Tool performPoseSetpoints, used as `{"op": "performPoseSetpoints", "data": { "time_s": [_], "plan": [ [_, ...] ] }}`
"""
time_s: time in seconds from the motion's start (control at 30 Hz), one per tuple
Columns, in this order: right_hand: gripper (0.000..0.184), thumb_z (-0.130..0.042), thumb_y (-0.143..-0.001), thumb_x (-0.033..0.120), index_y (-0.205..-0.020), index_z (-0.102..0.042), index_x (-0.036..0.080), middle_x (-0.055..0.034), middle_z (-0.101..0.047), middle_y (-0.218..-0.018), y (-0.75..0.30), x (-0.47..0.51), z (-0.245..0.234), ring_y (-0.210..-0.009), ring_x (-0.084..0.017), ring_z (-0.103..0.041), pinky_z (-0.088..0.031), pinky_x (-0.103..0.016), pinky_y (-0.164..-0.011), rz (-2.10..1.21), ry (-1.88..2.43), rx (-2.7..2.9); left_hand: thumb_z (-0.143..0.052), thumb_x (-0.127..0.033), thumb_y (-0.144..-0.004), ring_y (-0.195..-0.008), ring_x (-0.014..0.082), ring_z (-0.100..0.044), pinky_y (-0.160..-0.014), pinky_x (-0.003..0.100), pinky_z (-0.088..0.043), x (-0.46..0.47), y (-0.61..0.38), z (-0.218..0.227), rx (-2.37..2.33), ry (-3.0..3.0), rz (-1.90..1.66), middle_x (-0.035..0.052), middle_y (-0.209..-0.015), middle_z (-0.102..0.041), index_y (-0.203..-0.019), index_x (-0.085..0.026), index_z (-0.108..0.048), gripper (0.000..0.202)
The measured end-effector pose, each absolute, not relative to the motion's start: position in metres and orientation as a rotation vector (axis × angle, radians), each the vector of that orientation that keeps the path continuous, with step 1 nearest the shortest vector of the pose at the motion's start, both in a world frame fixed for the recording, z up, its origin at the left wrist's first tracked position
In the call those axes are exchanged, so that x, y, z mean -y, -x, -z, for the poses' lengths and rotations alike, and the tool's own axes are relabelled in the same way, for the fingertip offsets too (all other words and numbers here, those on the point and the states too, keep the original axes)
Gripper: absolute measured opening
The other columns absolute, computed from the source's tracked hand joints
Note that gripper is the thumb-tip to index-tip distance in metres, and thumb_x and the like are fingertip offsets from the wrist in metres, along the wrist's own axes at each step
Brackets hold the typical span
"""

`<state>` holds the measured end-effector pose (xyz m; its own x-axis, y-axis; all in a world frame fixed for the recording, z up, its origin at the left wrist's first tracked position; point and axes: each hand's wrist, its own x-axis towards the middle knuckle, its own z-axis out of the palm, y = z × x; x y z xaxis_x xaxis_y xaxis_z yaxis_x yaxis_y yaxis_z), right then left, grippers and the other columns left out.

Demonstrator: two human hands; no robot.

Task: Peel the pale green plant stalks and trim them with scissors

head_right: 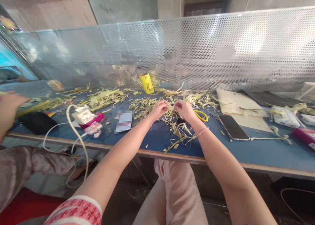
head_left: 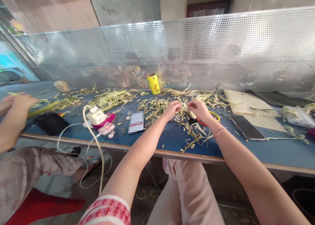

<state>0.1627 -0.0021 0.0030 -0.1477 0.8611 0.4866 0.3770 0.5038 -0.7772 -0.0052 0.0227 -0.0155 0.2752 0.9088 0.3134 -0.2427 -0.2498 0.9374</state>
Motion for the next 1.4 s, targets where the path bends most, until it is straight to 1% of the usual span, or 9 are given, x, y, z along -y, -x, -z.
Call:
{"op": "performPoseSetpoints", "data": {
  "time_s": [0.2, 0.4, 0.63, 0.83, 0.93, 1.03, 1.13, 1.27, 1.4],
  "plan": [
    [0.010, -0.057, -0.075, 0.023, -0.080, -0.066, 0.023, -0.0034, -0.067, -0.082, -0.161, 0.010, -0.008, -0.073, -0.018, -0.061, -0.051, -0.035, -0.076, -0.324, 0.919, 1.849, -0.054, -0.019, -0.068, -0.052, 0.0074, -0.035, -0.055, 0.024, -0.025, -0.014, 0.006, 0.012, -0.856, -1.832, -1.182, -0.0048, -0.050, -0.041, -0.056, -0.016, -0.051, 0.013],
    [0.013, -0.060, -0.076, 0.023, -0.087, -0.067, 0.024, -0.0024, -0.065, -0.079, -0.158, 0.009, -0.003, -0.074, -0.018, -0.059, -0.049, -0.035, -0.077, -0.295, 0.937, 1.867, -0.054, -0.021, -0.069, -0.052, 0.0083, -0.034, -0.055, 0.025, -0.024, -0.007, 0.001, 0.009, -0.798, -1.980, -1.054, -0.0049, -0.050, -0.038, -0.056, -0.016, -0.049, 0.015],
    [0.012, -0.060, -0.074, 0.029, -0.083, -0.060, 0.022, -0.0033, -0.062, -0.080, -0.160, -0.003, 0.004, -0.071, -0.017, -0.055, -0.046, -0.032, -0.069, -0.330, 1.006, 1.732, -0.055, -0.042, -0.078, -0.053, 0.0102, -0.042, -0.056, 0.025, -0.030, -0.008, -0.004, 0.012, -0.806, -1.894, -1.034, -0.0026, -0.052, -0.045, -0.060, -0.017, -0.053, 0.031],
    [0.027, -0.064, -0.073, 0.041, -0.062, -0.049, 0.021, -0.0003, -0.055, -0.061, -0.168, -0.006, 0.001, -0.060, -0.015, -0.049, -0.040, -0.029, -0.063, -0.276, 1.301, 1.651, -0.053, -0.034, -0.078, -0.051, 0.0099, -0.041, -0.056, 0.025, -0.030, -0.008, -0.003, 0.012, -0.939, -1.928, -1.046, -0.0028, -0.050, -0.044, -0.054, -0.017, -0.048, 0.030],
    [0.033, -0.056, -0.080, 0.042, -0.057, -0.052, 0.019, -0.0019, -0.057, -0.059, -0.170, -0.004, -0.001, -0.061, -0.015, -0.052, -0.040, -0.029, -0.065, -0.276, 1.415, 1.709, -0.053, -0.033, -0.077, -0.051, 0.0089, -0.039, -0.056, 0.025, -0.029, -0.009, -0.003, 0.012, -0.930, -1.856, -1.107, -0.0041, -0.049, -0.042, -0.053, -0.017, -0.046, 0.029],
    [0.037, -0.047, -0.086, 0.040, -0.058, -0.059, 0.018, -0.0039, -0.063, -0.061, -0.170, -0.005, 0.000, -0.062, -0.016, -0.057, -0.042, -0.028, -0.066, -0.463, 1.486, 1.735, -0.055, -0.035, -0.075, -0.051, 0.0083, -0.039, -0.056, 0.024, -0.029, -0.012, -0.002, 0.014, -0.872, -1.782, -1.151, -0.0054, -0.049, -0.039, -0.053, -0.018, -0.043, 0.031],
    [0.031, -0.049, -0.085, 0.036, -0.064, -0.063, 0.017, -0.0041, -0.067, -0.066, -0.167, -0.008, 0.003, -0.064, -0.016, -0.060, -0.044, -0.027, -0.064, -0.627, 1.401, 1.710, -0.055, -0.037, -0.074, -0.052, 0.0082, -0.040, -0.057, 0.024, -0.030, -0.015, -0.002, 0.015, -0.843, -1.778, -1.154, -0.0054, -0.050, -0.040, -0.053, -0.017, -0.043, 0.031],
    [0.021, -0.054, -0.078, 0.033, -0.070, -0.064, 0.017, -0.0020, -0.064, -0.064, -0.165, -0.008, 0.004, -0.064, -0.016, -0.059, -0.045, -0.029, -0.065, -0.540, 1.247, 1.674, -0.052, -0.032, -0.074, -0.051, 0.0077, -0.038, -0.056, 0.024, -0.029, -0.010, -0.002, 0.012, -0.893, -1.827, -1.117, -0.0054, -0.050, -0.042, -0.055, -0.017, -0.047, 0.025],
    [0.022, -0.059, -0.073, 0.038, -0.075, -0.066, 0.017, -0.0027, -0.066, -0.071, -0.162, -0.006, 0.003, -0.068, -0.017, -0.059, -0.046, -0.031, -0.070, -0.528, 1.072, 1.634, -0.052, -0.029, -0.072, -0.050, 0.0076, -0.037, -0.055, 0.024, -0.028, -0.003, -0.003, 0.006, -0.911, -1.851, -1.087, -0.0056, -0.049, -0.042, -0.056, -0.017, -0.048, 0.020]
  ]
}}
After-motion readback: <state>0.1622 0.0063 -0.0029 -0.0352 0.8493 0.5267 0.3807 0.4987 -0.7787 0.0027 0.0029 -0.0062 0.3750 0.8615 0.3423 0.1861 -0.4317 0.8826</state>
